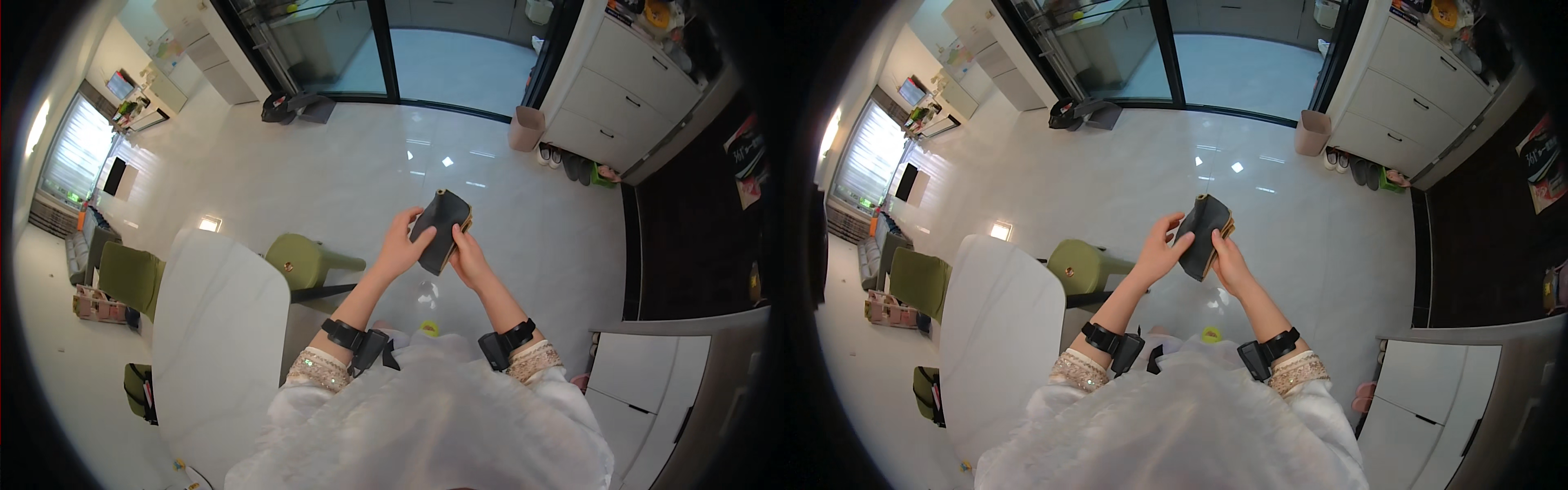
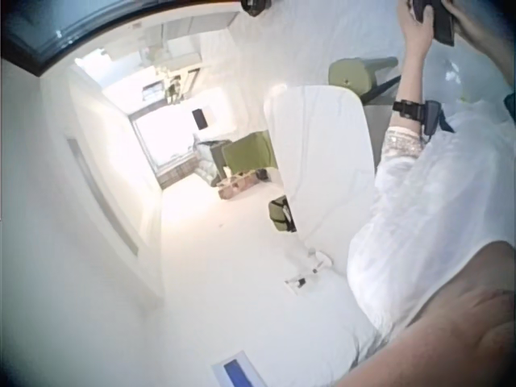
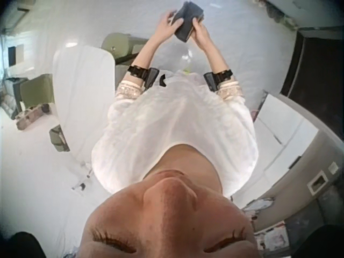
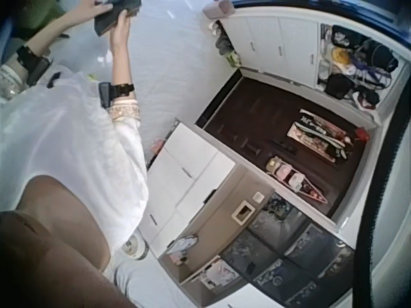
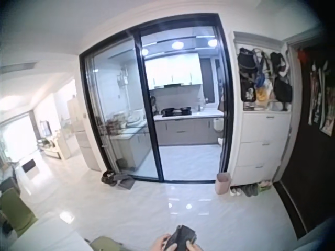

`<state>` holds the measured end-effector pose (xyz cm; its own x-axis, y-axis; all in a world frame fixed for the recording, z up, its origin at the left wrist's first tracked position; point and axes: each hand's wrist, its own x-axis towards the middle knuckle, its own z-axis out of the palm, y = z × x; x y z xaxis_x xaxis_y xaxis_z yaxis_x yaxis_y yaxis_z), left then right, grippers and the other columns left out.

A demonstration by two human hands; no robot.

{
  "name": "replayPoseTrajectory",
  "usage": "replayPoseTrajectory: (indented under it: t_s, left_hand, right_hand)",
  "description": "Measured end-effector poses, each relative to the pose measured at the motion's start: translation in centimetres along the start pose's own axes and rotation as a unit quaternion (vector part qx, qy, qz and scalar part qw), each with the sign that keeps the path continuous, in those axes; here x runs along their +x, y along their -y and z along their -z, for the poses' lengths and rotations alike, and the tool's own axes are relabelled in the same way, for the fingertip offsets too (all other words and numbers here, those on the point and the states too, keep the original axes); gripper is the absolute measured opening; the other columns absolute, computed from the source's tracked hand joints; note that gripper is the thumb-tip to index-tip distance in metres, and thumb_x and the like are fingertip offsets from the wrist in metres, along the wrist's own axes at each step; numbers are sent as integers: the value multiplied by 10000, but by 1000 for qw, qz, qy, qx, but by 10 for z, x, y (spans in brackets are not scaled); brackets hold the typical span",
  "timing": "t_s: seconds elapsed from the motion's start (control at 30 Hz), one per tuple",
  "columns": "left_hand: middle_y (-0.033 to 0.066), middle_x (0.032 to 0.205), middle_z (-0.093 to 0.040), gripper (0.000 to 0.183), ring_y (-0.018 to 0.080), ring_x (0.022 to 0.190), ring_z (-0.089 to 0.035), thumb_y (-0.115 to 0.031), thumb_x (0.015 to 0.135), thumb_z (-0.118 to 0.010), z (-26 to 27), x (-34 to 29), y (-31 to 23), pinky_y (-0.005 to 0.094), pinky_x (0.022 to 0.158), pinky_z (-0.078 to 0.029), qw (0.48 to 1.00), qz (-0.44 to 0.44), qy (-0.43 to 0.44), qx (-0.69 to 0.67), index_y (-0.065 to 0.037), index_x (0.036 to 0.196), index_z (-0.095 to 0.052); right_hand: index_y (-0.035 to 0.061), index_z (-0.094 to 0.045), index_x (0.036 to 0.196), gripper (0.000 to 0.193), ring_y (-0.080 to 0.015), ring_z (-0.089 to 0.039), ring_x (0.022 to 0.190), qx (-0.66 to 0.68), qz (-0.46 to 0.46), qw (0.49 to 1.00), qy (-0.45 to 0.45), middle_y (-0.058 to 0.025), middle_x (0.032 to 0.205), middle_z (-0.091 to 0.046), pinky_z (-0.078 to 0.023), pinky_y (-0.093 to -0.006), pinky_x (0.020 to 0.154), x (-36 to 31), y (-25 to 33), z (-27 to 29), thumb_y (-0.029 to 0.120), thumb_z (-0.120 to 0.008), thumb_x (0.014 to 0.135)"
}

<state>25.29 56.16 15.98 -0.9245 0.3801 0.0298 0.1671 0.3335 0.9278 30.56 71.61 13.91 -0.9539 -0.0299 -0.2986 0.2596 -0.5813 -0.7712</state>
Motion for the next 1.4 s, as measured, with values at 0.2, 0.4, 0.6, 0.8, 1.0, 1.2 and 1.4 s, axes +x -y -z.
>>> replayPoseTrajectory:
  t_s: [0.2, 0.4, 0.6, 0.8, 1.0, 1.2, 1.4]
  left_hand:
    - [121, 1176, -554, 463, 177, 1057, -543, -218, 903, -573, -22, 58, 21, 308, 857, -467, 997, 17, 7, -74, 0, 1289, -436]
    - [58, 963, -646, 308, 109, 894, -587, -201, 943, -503, 5, 140, 33, 260, 802, -456, 965, 162, 42, -204, 9, 1162, -557]
    - [46, 971, -641, 297, 99, 893, -577, -188, 952, -486, 7, 242, 44, 253, 803, -450, 965, 139, 81, -205, 18, 1154, -557]
    - [44, 986, -630, 304, 104, 892, -571, -194, 957, -481, 7, 357, 25, 258, 808, -453, 969, 106, 108, -195, 33, 1144, -557]
    - [50, 985, -628, 298, 111, 897, -570, -198, 955, -493, -9, 432, 47, 258, 804, -449, 970, 117, 116, -177, 36, 1127, -563]
    - [49, 999, -623, 293, 114, 901, -567, -191, 954, -493, -36, 530, 51, 254, 814, -441, 967, 133, 114, -183, 31, 1132, -561]
    - [64, 1020, -624, 294, 131, 917, -571, -184, 952, -496, -59, 628, 32, 259, 829, -434, 972, 141, 121, -147, 28, 1147, -555]
  right_hand:
    - [12, -433, 1261, 420, -172, -522, 1137, 74, 10, 997, 24, -94, 1223, -543, -425, -338, 961, 39, 30, 23, 335, -401, 994]
    - [5, -438, 1264, 426, -176, -552, 1102, 70, -15, 997, -27, -87, 1215, -552, -455, -333, 925, 98, 67, 51, 328, -424, 987]
    - [9, -458, 1246, 424, -157, -576, 1056, 42, -17, 997, -55, -71, 1180, -576, -470, -307, 892, 182, 114, 62, 340, -438, 981]
    - [20, -483, 1217, 452, -112, -613, 956, -13, 4, 996, -85, -41, 1098, -619, -499, -255, 799, 268, 168, 83, 392, -470, 960]
    - [18, -506, 1179, 409, -132, -639, 916, 12, -13, 991, -129, -50, 1056, -634, -528, -275, 778, 334, 197, 100, 365, -458, 968]
    - [53, -452, 1271, 436, -99, -587, 1019, 14, -21, 991, -135, -27, 1158, -587, -501, -266, 818, 405, 240, 134, 362, -465, 964]
    - [55, -448, 1279, 440, -115, -582, 1012, 11, -6, 994, -105, -32, 1130, -591, -481, -262, 834, 492, 297, 186, 347, -492, 952]
